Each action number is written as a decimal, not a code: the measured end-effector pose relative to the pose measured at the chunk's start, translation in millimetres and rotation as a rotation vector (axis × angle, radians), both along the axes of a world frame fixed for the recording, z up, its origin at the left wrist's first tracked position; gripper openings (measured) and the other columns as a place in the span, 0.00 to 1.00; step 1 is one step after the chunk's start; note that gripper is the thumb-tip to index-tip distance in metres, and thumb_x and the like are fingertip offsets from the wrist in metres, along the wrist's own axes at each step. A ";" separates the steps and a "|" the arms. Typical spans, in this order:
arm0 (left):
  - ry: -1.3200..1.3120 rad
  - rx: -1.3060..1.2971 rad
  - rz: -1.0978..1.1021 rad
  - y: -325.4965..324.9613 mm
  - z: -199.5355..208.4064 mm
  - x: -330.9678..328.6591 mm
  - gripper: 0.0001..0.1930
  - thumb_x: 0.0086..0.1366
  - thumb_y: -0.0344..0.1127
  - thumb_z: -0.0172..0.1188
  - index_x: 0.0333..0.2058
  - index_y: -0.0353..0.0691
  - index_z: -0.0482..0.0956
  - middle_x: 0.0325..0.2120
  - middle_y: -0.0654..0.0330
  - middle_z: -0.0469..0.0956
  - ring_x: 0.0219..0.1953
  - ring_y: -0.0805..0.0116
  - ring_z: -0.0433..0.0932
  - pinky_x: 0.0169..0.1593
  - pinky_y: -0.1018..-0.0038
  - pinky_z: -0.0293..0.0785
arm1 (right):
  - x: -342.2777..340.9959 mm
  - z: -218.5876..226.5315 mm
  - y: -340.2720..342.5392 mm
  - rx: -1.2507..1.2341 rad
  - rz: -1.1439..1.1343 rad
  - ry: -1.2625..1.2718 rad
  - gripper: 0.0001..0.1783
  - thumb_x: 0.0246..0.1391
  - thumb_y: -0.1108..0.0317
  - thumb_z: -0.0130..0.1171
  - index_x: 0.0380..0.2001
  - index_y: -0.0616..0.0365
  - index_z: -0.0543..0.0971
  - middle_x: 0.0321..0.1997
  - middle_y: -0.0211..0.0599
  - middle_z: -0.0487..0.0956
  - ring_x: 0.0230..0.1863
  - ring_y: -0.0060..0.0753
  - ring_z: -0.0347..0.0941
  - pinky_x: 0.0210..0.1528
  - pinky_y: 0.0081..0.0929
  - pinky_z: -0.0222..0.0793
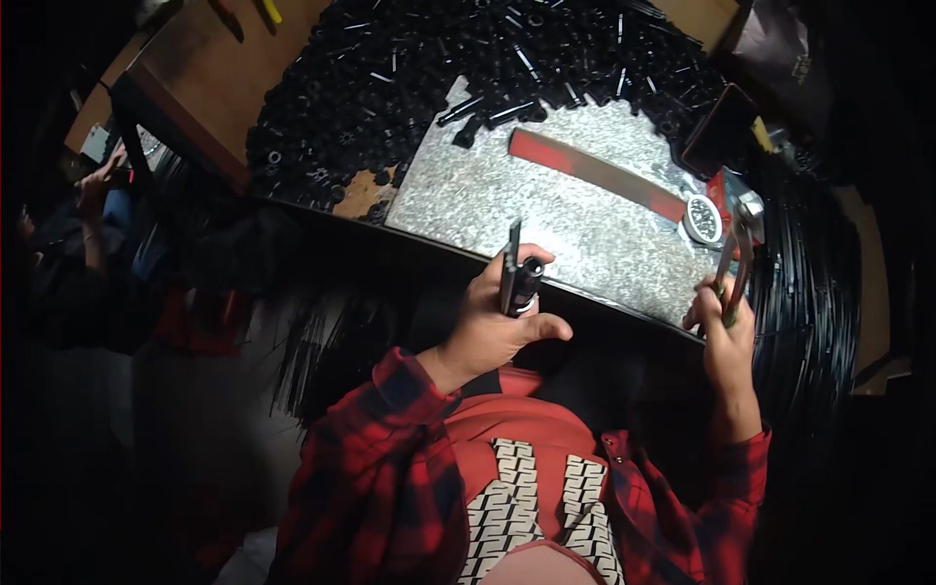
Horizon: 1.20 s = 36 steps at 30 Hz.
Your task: Assembling bundles of black cables into connectors using pliers at a workbench.
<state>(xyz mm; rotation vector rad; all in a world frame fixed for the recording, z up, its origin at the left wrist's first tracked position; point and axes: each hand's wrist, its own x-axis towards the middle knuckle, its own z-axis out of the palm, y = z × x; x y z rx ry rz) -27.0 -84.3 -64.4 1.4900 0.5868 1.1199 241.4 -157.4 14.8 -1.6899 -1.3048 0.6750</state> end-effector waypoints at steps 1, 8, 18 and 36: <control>0.001 -0.033 -0.012 -2.2 0.0 -0.7 0.36 0.49 0.39 0.74 0.51 0.30 0.64 0.14 0.74 0.64 0.18 0.87 0.63 0.26 0.88 0.57 | 9.7 10.9 7.3 -0.033 0.008 -0.117 0.10 0.61 0.66 0.49 0.35 0.63 0.72 0.18 0.26 0.68 0.20 0.16 0.64 0.25 0.17 0.62; -0.090 -0.083 -0.126 -20.8 3.9 -17.8 0.45 0.42 0.40 0.76 0.54 0.35 0.57 0.14 0.72 0.62 0.18 0.82 0.64 0.26 0.84 0.61 | 70.0 16.1 88.4 -0.187 -0.012 -0.866 0.08 0.50 0.68 0.58 0.32 0.60 0.76 0.30 0.54 0.77 0.36 0.58 0.73 0.37 0.46 0.67; -0.095 -0.125 -0.164 -22.4 5.3 -24.1 0.44 0.43 0.41 0.76 0.53 0.35 0.57 0.14 0.70 0.64 0.18 0.81 0.65 0.25 0.83 0.62 | 90.9 -18.1 130.9 -0.283 0.070 -1.079 0.14 0.46 0.67 0.58 0.37 0.58 0.82 0.33 0.55 0.79 0.38 0.55 0.76 0.43 0.42 0.71; -0.151 -0.177 -0.154 -17.4 5.3 -4.0 0.43 0.45 0.35 0.75 0.55 0.36 0.56 0.13 0.69 0.66 0.16 0.78 0.67 0.24 0.82 0.65 | -27.1 17.3 72.3 0.036 0.291 -0.035 0.02 0.55 0.75 0.54 0.32 0.62 0.73 0.28 0.44 0.74 0.31 0.37 0.73 0.33 0.30 0.68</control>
